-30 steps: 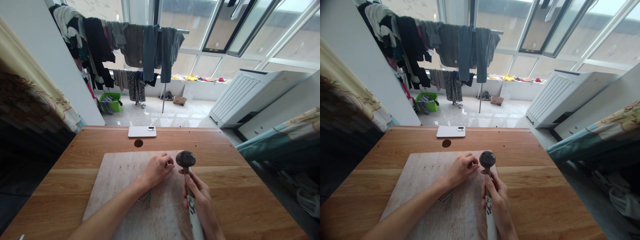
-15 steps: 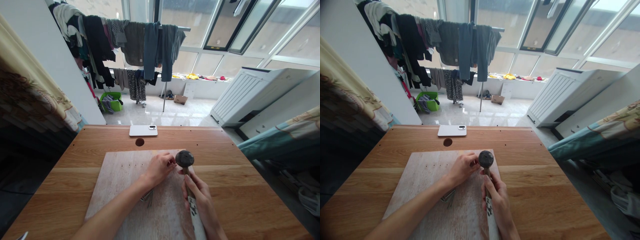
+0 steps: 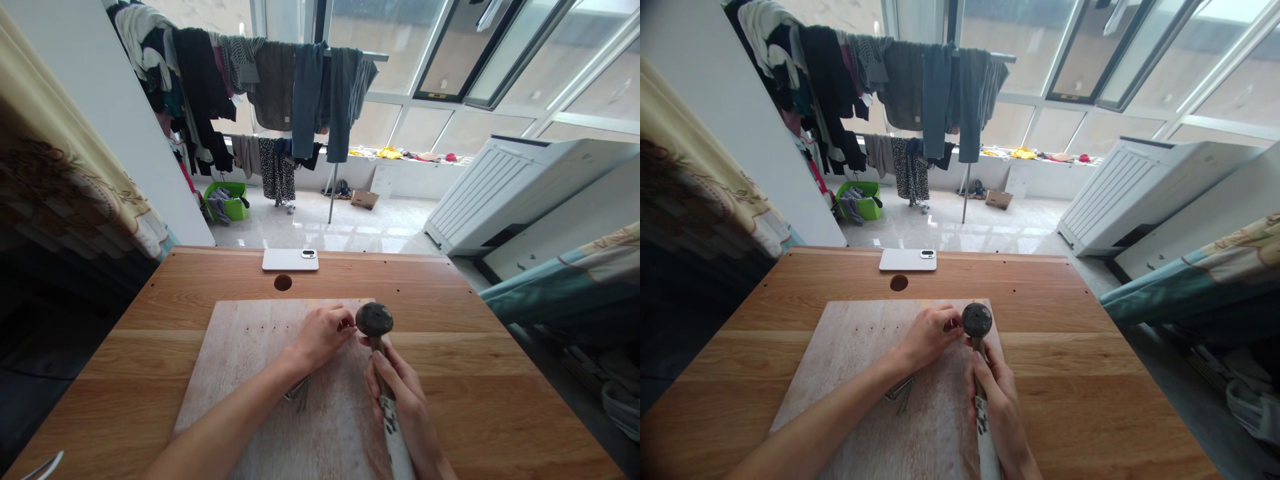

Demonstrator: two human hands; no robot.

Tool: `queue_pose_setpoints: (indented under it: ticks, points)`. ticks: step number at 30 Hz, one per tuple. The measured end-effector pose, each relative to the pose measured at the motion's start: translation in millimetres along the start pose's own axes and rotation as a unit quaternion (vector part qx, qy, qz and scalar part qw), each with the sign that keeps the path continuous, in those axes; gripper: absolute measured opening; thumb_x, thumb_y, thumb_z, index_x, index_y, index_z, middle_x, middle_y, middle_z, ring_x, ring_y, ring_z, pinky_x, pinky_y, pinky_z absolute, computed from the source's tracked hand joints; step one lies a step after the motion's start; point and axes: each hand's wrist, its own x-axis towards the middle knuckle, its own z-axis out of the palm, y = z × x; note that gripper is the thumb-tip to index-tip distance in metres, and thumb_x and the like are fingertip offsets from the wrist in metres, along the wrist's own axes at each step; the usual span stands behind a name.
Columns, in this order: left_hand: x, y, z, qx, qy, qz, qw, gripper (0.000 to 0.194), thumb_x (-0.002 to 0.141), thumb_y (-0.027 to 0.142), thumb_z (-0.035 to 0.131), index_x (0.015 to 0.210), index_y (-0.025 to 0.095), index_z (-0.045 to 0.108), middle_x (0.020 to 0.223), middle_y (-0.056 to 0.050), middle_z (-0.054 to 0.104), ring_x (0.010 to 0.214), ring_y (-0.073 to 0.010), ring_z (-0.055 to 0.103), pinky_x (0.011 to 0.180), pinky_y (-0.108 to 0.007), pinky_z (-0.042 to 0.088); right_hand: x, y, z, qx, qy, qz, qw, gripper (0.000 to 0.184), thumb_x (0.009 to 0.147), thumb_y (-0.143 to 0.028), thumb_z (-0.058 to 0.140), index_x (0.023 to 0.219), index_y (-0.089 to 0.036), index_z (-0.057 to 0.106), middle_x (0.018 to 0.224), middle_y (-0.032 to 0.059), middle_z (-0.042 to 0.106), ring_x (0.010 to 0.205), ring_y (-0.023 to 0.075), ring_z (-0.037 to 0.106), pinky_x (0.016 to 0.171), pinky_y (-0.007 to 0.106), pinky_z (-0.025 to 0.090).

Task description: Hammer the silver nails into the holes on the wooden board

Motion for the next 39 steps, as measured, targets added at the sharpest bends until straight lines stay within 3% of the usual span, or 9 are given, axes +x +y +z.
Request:
queue_pose_setpoints:
  ticks: [11,15,20,24,29,35,39]
  points:
    - [0.4,0.8,0.1,-0.005,0.004,0.009,1.000,0.011,0.087,0.013,0.072,0.078,0.020,0.073,0.082,0.001,0.068,0.072,-0.0137,0.061,0.066,-0.023,0.041,-3.4,-4.6,4.3,0.026,-0.023,0.016,0.999,0.051,0.092,-0.061,0.068,0.118,-0.017,0.065,0.054,-0.0094,0.049,0.034,0.0057,0.043,0.033,0.014,0.035]
    - [0.6,0.6,0.3,-0.008,0.009,0.006,1.000,0.008,0.087,0.015,0.072,0.081,0.020,0.074,0.083,0.000,0.069,0.074,-0.0143,0.062,0.068,-0.024,0.042,-5.0,-4.7,6.7,0.059,-0.017,-0.007,0.998,0.048,0.092,-0.058,0.069,0.119,-0.019,0.064,0.053,-0.0090,0.048,0.036,0.0067,0.042,0.033,0.015,0.035]
    - [0.5,-0.6,0.9,-0.003,0.006,0.012,1.000,0.010,0.087,0.014,0.071,0.078,0.019,0.073,0.081,0.000,0.068,0.073,-0.0139,0.060,0.066,-0.024,0.041,-7.0,-5.8,8.1,0.049,-0.022,0.025,0.998,0.048,0.092,-0.058,0.070,0.117,-0.018,0.064,0.054,-0.0087,0.050,0.035,0.0067,0.042,0.033,0.016,0.034]
    - [0.4,-0.2,1.4,-0.017,0.011,0.003,1.000,0.006,0.087,0.017,0.073,0.082,0.020,0.074,0.083,0.001,0.069,0.074,-0.0139,0.062,0.067,-0.023,0.042,-9.2,-10.3,11.0,0.054,0.009,-0.003,0.998,0.047,0.094,-0.057,0.068,0.119,-0.018,0.064,0.054,-0.0086,0.049,0.037,0.0074,0.042,0.034,0.016,0.035]
    - [0.3,1.0,-0.1,0.003,0.007,0.010,1.000,0.012,0.085,0.012,0.074,0.075,0.018,0.069,0.079,0.002,0.066,0.071,-0.0131,0.058,0.064,-0.024,0.038,-7.5,-11.2,11.5,0.030,-0.016,0.025,0.999,0.048,0.093,-0.058,0.068,0.120,-0.018,0.063,0.055,-0.0086,0.051,0.035,0.0070,0.043,0.033,0.016,0.035]
    - [-1.2,-0.1,1.8,-0.005,-0.002,0.006,1.000,0.006,0.088,0.023,0.074,0.087,0.019,0.070,0.085,0.000,0.067,0.075,-0.0144,0.061,0.068,-0.024,0.041,-3.0,-9.7,8.6,0.040,0.023,0.017,0.999,0.057,0.087,-0.062,0.072,0.122,-0.018,0.062,0.054,-0.0094,0.051,0.034,0.0075,0.044,0.031,0.017,0.036]
    - [-3.3,1.3,-8.5,-0.034,-0.023,0.009,0.999,0.018,0.086,0.027,0.075,0.099,0.017,0.067,0.091,-0.002,0.067,0.079,-0.0154,0.062,0.071,-0.024,0.045,3.1,-8.5,4.2,0.015,0.050,0.039,0.998,0.066,0.078,-0.070,0.075,0.115,-0.017,0.061,0.054,-0.0107,0.050,0.033,0.0077,0.044,0.030,0.017,0.034]
